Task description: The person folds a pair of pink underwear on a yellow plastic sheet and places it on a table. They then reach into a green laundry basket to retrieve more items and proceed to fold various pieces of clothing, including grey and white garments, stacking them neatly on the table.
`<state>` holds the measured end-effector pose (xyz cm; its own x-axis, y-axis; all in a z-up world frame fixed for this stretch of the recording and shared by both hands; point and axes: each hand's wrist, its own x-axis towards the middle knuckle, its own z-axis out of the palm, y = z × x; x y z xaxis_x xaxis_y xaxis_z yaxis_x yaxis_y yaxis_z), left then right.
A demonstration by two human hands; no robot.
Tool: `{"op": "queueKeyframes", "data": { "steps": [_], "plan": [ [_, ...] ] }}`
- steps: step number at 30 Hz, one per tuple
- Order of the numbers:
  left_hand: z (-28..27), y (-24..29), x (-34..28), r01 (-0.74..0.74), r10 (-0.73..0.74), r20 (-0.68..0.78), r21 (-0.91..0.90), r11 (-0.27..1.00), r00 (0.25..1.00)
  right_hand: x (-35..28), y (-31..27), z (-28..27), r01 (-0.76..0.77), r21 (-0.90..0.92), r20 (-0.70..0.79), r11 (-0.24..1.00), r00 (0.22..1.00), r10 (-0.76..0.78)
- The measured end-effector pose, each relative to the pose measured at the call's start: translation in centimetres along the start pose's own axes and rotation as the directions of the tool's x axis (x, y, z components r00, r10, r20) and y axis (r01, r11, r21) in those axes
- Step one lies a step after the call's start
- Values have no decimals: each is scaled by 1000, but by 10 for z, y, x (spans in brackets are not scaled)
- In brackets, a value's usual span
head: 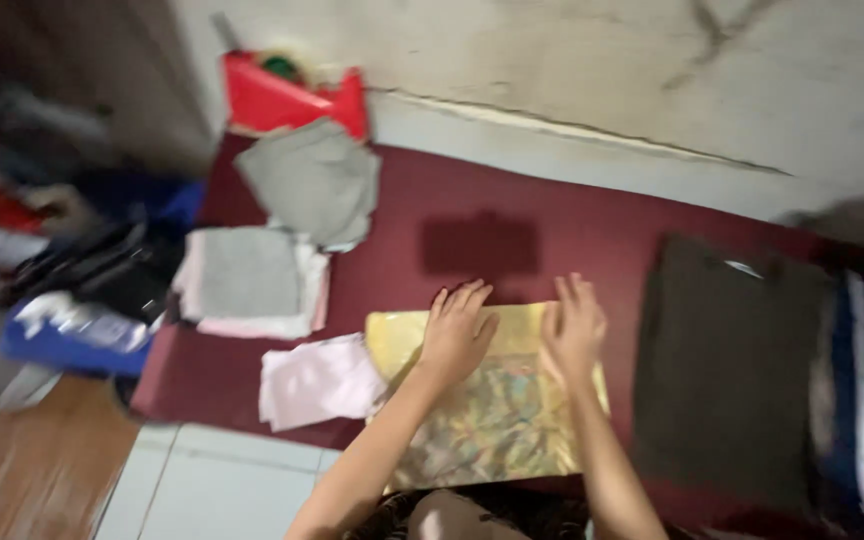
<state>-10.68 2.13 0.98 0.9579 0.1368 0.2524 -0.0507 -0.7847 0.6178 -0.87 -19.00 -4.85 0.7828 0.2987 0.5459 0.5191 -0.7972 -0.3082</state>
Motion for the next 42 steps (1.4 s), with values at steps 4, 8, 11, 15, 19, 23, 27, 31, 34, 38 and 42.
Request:
{"op": "queueKeyframes", "data": {
  "steps": [4, 8, 11, 15, 19, 23, 27, 31, 34, 38, 42],
  "plan": [
    [-61, -17, -30, -7, -15, -222, -99, 995, 975, 3, -9, -13, -75, 61, 27, 995, 997, 74],
    [-111, -34, -56, 14, -44, -324, -93, 996, 945, 3, -15, -15, -97, 75, 49, 992, 994, 94],
    [-149, -43, -70, 17, -36, -462, -46, 999, 886, 5, -22, -22, -124, 84, 57, 989, 991, 120],
    [-187, -58, -76, 190, -99, -585, 95, 977, 805, 9, -27, -28, -152, 72, 90, 986, 985, 145],
    [-180, -101, -76, 382, -243, -477, 219, 898, 845, 9, -29, -31, -156, 82, 99, 984, 984, 148],
    [-193, -109, -71, 392, -226, -477, 284, 875, 849, 9, -31, -34, -153, 118, 99, 981, 985, 142],
    [-210, -132, -78, 347, -267, -421, 125, 929, 867, 8, -26, -30, -156, 123, 78, 980, 986, 147],
    [-230, -147, -85, 490, -666, -275, -497, 716, 694, 5, -23, -28, -144, 117, 67, 983, 988, 136],
    [-215, -185, -96, 271, -602, -313, -677, 684, 735, 7, -28, -32, -137, 123, 56, 983, 990, 130],
    [-219, -112, -86, 322, -297, -337, 18, 947, 893, 7, -20, -21, -130, 92, 79, 987, 989, 123],
    [-212, -108, -88, 306, -237, -340, 164, 938, 910, 22, -58, -5, -81, 2, 124, 997, 989, 80]
  ]
}}
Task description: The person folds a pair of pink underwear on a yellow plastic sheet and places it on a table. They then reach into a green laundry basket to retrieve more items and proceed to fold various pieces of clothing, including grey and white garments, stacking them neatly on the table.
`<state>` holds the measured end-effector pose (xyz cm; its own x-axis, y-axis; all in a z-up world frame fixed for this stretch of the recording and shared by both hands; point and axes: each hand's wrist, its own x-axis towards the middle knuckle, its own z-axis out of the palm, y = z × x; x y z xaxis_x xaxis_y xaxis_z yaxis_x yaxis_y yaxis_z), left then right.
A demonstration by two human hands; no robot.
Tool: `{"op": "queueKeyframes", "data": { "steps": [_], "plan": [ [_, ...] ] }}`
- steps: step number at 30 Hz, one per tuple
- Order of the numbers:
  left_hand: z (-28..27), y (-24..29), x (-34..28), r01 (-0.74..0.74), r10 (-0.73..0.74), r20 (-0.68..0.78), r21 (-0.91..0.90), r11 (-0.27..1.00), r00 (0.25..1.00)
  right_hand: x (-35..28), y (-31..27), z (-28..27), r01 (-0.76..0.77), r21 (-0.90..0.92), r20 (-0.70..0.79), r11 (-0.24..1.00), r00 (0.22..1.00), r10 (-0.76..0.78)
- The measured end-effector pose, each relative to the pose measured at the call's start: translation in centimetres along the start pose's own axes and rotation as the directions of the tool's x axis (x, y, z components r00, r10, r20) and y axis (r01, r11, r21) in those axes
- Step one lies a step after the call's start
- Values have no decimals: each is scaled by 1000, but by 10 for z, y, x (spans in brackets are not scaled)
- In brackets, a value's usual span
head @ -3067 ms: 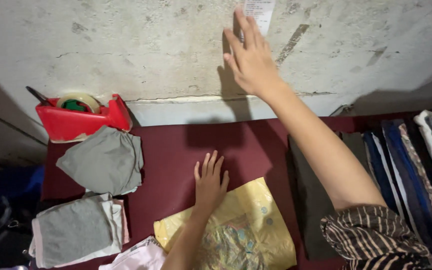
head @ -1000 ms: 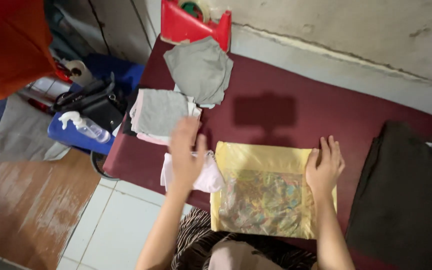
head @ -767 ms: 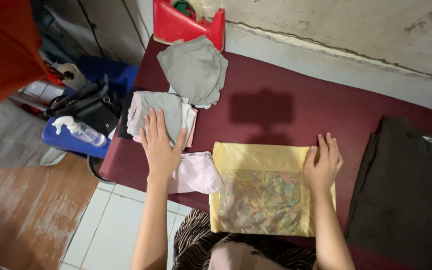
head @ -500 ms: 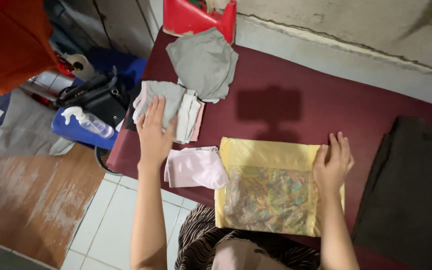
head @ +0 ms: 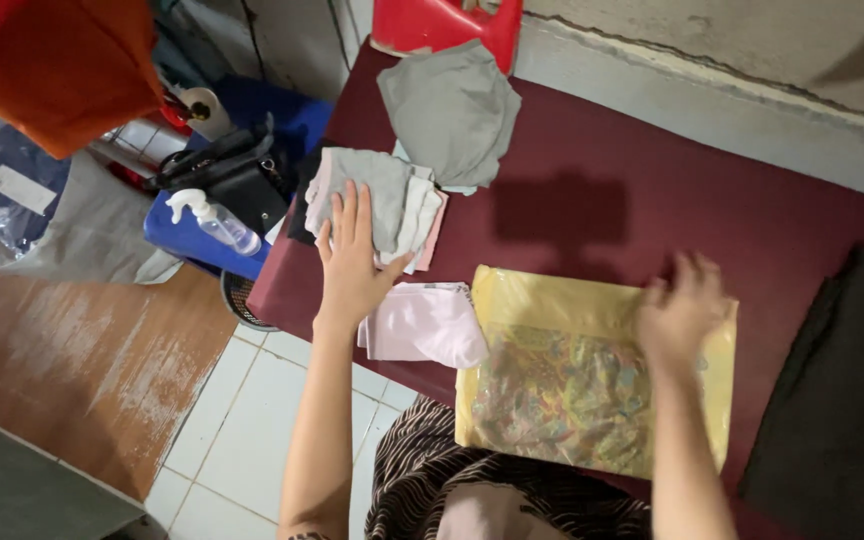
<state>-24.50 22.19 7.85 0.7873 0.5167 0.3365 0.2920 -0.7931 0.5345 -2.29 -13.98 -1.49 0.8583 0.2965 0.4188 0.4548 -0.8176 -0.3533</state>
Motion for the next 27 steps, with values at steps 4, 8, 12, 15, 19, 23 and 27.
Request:
{"op": "queueKeyframes", "data": {
  "steps": [4, 8, 12, 15, 19, 23, 27],
  "plan": [
    [1, -15, 0, 19, -18, 44, -35, 999, 999, 8, -135, -24, 170, 270, 154, 948, 964, -217],
    [-9, -28, 12, 116, -111, 44, -160, 980, 993, -17, -204, 9, 391, 496, 19, 776, 888, -460],
    [-21, -31, 18, 369, -343, 136, -337, 866, 929, -17, -253, 19, 434, 593, 20, 678, 834, -552],
    [-24, -33, 18, 340, -305, 152, -352, 872, 940, -6, -269, 34, 409, 592, 38, 694, 846, -531],
    [-24, -26, 11, 22, -3, 105, -179, 984, 994, 18, -267, 70, 421, 569, 13, 707, 855, -519],
    [-15, -14, 8, -2, 12, 99, -91, 996, 995, 43, -278, 67, 476, 588, -56, 654, 831, -554],
    [-1, -15, 9, -8, 8, 56, 11, 1000, 998, 58, -281, 68, 385, 685, 35, 618, 830, -557]
  ]
}}
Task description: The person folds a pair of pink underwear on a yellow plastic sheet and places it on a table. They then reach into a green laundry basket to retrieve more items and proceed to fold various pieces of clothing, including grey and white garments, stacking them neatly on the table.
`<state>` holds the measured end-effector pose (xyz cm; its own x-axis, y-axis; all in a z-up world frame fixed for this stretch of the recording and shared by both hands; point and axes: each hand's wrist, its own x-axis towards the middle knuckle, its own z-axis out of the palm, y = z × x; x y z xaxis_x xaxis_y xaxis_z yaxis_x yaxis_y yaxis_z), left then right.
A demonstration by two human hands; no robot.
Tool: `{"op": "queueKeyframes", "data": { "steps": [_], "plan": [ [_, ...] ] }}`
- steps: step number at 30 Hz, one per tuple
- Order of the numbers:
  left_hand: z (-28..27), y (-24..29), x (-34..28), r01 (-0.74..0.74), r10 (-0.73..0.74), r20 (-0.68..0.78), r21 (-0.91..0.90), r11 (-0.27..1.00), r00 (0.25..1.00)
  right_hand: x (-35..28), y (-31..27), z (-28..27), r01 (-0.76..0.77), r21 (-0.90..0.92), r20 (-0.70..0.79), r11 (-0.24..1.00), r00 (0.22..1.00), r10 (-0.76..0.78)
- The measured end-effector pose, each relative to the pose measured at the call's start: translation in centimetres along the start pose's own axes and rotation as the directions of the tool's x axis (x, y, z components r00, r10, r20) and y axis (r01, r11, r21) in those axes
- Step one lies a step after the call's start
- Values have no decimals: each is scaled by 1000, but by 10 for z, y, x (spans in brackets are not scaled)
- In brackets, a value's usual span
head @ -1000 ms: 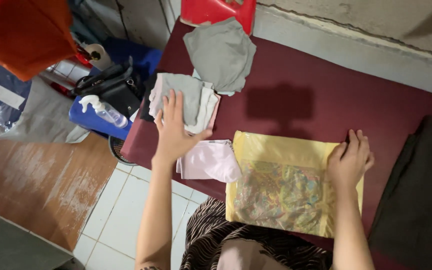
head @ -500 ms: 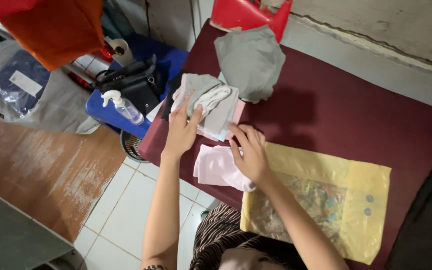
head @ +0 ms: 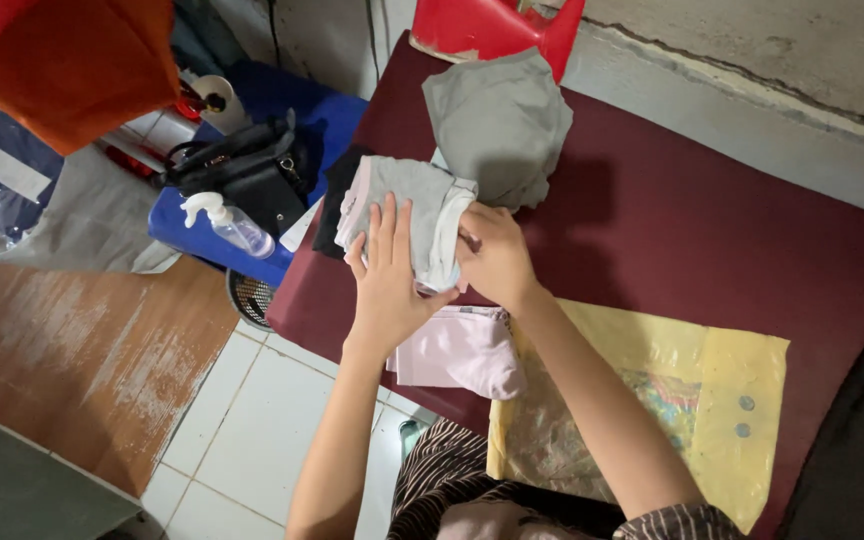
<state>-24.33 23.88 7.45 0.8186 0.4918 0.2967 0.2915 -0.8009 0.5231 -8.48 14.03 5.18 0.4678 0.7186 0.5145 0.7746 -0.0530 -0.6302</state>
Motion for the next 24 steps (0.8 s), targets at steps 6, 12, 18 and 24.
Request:
{"op": "queueKeyframes", "data": {
  "steps": [6, 12, 18, 24],
  "plan": [
    [-4, 2, 3, 12, -27, 104, 142, 990, 994, 3, -1, -15, -64, 225, 52, 972, 997, 54],
    [-11, -16, 11, -70, 68, 41, 62, 996, 997, -47, 38, -9, -387, 489, 143, 782, 920, 366],
    [-36, -35, 29, 64, -56, 42, -208, 976, 998, -70, 24, 8, -725, 559, 349, 403, 646, 679],
    [-42, -39, 32, 44, -31, 59, -235, 971, 998, -57, 17, 26, -722, 544, 334, 427, 654, 679]
  ]
}}
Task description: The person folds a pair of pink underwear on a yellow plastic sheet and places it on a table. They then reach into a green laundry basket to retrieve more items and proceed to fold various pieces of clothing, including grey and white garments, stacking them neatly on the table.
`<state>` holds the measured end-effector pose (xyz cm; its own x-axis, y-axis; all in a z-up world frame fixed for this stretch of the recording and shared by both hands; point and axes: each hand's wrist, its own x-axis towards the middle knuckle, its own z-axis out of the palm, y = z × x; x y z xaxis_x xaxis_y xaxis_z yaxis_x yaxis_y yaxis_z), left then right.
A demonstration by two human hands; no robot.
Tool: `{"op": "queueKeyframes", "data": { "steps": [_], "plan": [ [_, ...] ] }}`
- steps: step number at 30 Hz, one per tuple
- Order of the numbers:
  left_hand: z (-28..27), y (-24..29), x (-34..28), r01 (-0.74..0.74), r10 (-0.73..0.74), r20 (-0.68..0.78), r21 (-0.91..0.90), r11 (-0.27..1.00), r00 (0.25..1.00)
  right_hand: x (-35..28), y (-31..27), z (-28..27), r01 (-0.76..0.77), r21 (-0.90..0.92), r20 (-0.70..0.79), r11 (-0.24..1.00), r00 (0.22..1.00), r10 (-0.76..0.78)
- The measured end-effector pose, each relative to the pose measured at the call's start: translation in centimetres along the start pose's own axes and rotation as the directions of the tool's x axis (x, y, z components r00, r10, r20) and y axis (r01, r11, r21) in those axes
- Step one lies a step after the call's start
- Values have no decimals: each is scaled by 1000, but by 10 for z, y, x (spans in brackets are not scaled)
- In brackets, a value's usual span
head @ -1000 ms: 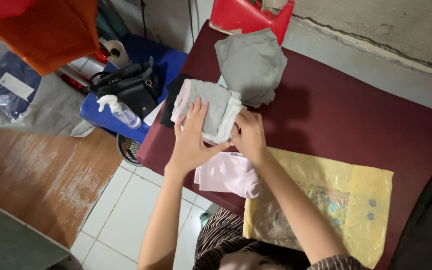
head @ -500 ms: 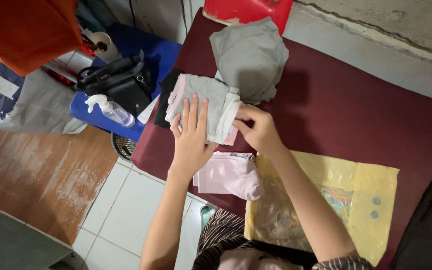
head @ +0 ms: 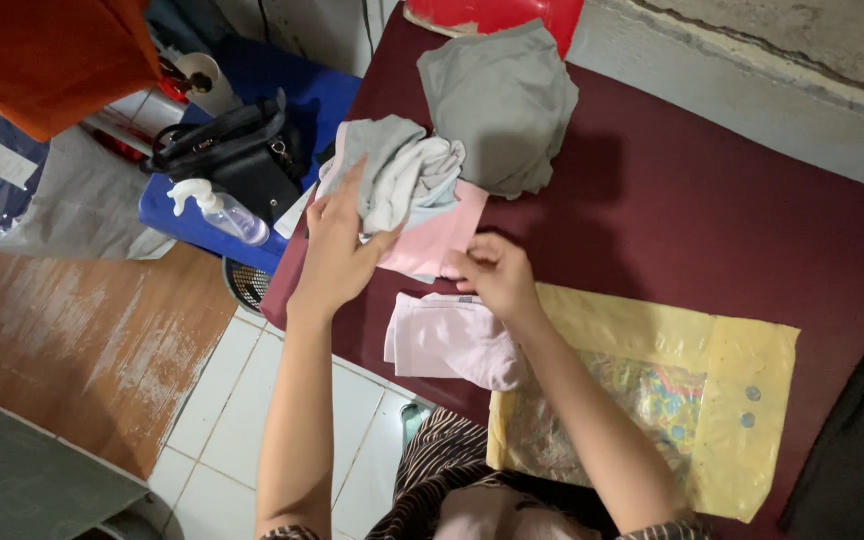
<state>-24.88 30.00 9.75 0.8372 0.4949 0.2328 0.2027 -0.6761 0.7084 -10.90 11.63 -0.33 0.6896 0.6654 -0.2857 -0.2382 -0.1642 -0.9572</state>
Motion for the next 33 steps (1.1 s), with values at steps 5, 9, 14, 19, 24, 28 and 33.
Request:
{"op": "queueKeyframes", "data": {
  "steps": [5, 9, 14, 19, 24, 28, 33],
  "plan": [
    [9, 3, -15, -109, 110, -37, 34, 993, 993, 7, -54, 11, 56, -3, 20, 998, 998, -56],
    [25, 4, -31, -182, 187, -132, 51, 982, 973, 23, -74, 12, 16, 119, 83, 993, 996, -26],
    [53, -23, -47, -318, 340, -31, 283, 905, 940, 28, -85, 10, -33, 151, 123, 988, 992, 15],
    [64, -53, -45, -362, 417, 33, 560, 745, 908, 30, -72, -5, -19, 134, 178, 991, 984, -5],
    [41, -50, -21, -216, 250, -87, 285, 934, 964, 21, -49, -31, -78, 166, 177, 983, 983, 48],
    [28, -42, -2, -216, 221, -253, 48, 975, 942, 43, 44, -49, -114, 130, 74, 985, 992, 105],
    [27, -42, 9, -221, 217, -281, 20, 975, 935, 25, 61, -24, -124, 91, 62, 988, 991, 118]
  ]
}}
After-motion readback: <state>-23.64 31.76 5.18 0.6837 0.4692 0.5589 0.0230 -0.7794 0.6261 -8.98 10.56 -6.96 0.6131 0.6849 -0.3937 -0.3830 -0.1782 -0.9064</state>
